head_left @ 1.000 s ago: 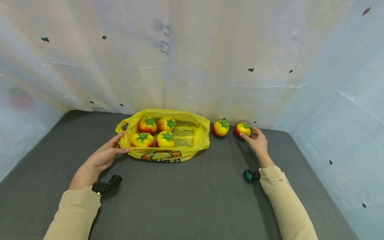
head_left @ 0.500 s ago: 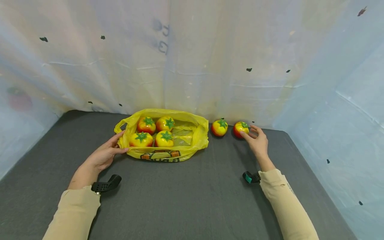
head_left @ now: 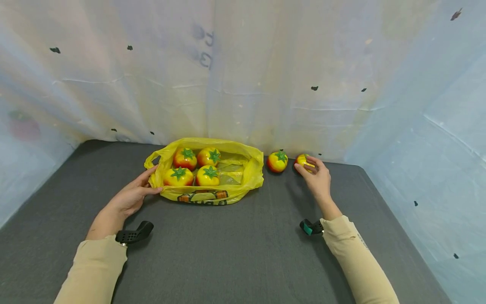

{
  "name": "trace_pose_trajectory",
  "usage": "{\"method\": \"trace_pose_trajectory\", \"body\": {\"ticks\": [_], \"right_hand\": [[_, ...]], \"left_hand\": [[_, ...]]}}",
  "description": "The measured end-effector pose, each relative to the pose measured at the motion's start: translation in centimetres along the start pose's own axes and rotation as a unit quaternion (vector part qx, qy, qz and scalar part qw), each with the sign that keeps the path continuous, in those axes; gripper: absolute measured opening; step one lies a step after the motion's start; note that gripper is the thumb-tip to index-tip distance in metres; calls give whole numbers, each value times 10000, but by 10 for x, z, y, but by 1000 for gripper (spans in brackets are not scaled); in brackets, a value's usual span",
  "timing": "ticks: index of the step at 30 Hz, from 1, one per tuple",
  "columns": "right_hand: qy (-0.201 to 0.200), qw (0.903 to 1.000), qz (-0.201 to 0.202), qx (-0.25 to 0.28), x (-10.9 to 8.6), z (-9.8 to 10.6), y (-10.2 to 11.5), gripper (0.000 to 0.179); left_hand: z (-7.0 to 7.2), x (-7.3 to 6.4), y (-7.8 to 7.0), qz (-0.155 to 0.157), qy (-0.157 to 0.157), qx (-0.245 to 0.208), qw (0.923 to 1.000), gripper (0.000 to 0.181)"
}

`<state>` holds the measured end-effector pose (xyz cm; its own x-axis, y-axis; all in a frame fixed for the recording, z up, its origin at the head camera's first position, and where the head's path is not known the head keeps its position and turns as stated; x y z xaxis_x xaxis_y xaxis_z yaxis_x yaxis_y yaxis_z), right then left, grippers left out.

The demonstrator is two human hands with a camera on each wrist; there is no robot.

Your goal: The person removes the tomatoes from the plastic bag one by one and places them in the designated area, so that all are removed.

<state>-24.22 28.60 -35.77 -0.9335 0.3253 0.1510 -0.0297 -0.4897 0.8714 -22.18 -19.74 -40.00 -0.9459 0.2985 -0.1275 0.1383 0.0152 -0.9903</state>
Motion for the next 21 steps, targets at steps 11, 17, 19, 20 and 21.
{"method": "trace_pose_trajectory", "body": {"ticks": [11,17,19,20,21], "right_hand": [[335,9987,125,363,-9,-20,14,49],[458,9984,143,313,-13,-31,19,50],[492,9982,204,260,-14,-34,20,51],[513,9981,245,255,-15,-35,21,51],[524,9979,284,264,-16,-36,22,52]], "left_hand": [[-1,-1,-2,13,-46,-19,10000,89],[0,-1,-1,-35,-43,5,10000,89],[-1,-1,-1,-54,-39,10,10000,89],[-1,-1,-1,-58,-43,13,10000,89],[-1,-2,-1,-61,-46,11,10000,89]]}}
Point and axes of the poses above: each hand's wrist, its own x-axis towards the middle knuckle, its own z-axis out of the back of the hand, y = z × x, the point moved 1 cm from there along x, towards the middle knuckle, and after that the axes turned 6 degrees about -z, right-handed, at the moved point
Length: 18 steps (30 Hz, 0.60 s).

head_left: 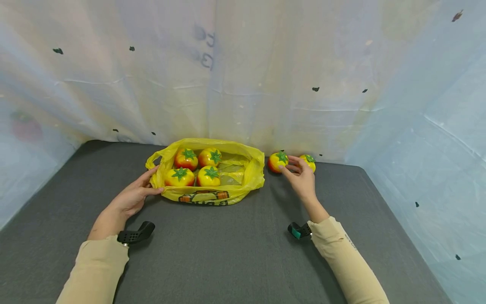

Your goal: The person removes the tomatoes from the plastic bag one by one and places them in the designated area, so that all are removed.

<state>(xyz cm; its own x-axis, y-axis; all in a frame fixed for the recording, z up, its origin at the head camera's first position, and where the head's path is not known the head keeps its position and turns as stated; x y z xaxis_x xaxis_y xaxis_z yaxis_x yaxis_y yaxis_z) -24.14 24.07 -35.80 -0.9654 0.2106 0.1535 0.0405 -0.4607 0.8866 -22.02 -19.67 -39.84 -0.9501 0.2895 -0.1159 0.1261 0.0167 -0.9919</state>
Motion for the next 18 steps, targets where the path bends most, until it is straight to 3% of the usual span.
{"method": "trace_pose_trajectory", "body": {"ticks": [12,18], "right_hand": [[357,9992,158,77,-6,-20,8,55],[500,9984,100,253,-14,-27,25,50]], "left_hand": [[-1,0,0,11,-14,3,10000,89],[1,1,2,17,-43,29,10000,89]]}}
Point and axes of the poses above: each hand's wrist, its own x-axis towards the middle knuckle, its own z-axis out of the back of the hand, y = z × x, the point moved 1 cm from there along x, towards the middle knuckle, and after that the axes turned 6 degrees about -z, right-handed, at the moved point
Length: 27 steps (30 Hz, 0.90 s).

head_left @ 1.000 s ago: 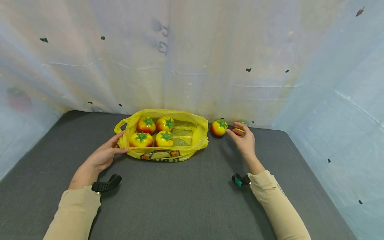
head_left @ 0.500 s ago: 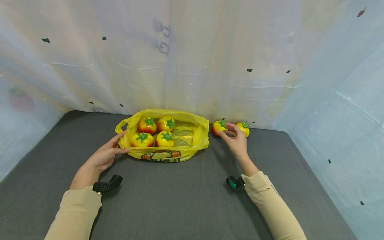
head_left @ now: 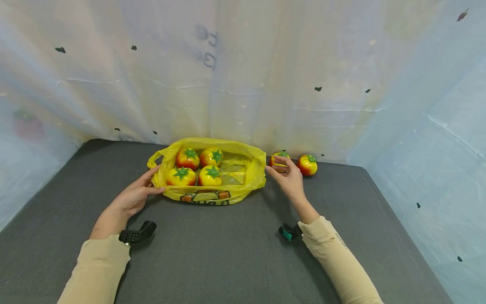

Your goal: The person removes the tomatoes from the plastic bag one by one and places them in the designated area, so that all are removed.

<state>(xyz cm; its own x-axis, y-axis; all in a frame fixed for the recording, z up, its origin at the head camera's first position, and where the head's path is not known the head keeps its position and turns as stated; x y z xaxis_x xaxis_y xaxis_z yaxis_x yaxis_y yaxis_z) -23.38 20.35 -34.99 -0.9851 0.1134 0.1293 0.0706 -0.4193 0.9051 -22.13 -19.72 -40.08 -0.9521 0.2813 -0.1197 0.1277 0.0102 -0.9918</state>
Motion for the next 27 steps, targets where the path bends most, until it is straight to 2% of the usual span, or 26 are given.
{"method": "trace_pose_trajectory", "body": {"ticks": [5,12,17,25,27], "right_hand": [[113,9998,54,122,3,-8,-4,48],[462,9986,136,202,-14,-18,33,49],[578,9980,211,123,-18,-28,44,47],[686,9965,417,216,0,-48,14,49],[687,9964,450,197,0,-52,13,49]], "left_hand": [[2,0,2,-3,4,-26,10000,89],[2,0,3,-24,45,-17,10000,89],[1,0,2,-9,21,-12,10000,88],[1,0,2,-10,-4,-47,10000,88],[1,0,2,-33,9,-50,10000,88]]}}
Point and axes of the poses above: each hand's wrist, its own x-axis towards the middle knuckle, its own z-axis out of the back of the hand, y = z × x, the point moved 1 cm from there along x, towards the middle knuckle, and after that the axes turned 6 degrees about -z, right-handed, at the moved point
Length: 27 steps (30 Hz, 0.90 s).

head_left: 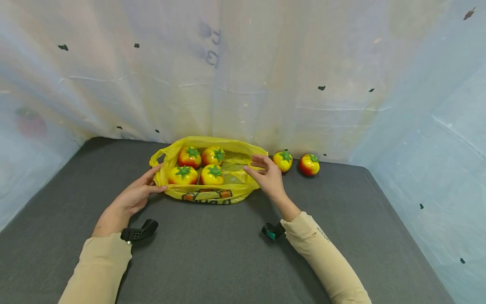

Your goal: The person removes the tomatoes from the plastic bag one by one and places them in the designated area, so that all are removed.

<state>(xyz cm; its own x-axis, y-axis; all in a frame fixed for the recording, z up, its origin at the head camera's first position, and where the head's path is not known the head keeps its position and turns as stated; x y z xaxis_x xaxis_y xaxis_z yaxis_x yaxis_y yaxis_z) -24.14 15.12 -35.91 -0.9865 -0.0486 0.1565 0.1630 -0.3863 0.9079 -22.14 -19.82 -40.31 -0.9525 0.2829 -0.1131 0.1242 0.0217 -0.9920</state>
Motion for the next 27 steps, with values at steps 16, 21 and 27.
{"method": "trace_pose_trajectory", "body": {"ticks": [16,21,27], "right_hand": [[481,9987,52,149,1,-33,3,47],[727,9972,83,163,1,-42,4,52],[859,9963,60,-66,2,-51,4,56]], "left_hand": [[-1,0,0,-81,5,66,9999,87],[-1,-1,-2,-54,4,15,10000,87],[-1,-2,-3,-59,23,-53,10000,87]]}}
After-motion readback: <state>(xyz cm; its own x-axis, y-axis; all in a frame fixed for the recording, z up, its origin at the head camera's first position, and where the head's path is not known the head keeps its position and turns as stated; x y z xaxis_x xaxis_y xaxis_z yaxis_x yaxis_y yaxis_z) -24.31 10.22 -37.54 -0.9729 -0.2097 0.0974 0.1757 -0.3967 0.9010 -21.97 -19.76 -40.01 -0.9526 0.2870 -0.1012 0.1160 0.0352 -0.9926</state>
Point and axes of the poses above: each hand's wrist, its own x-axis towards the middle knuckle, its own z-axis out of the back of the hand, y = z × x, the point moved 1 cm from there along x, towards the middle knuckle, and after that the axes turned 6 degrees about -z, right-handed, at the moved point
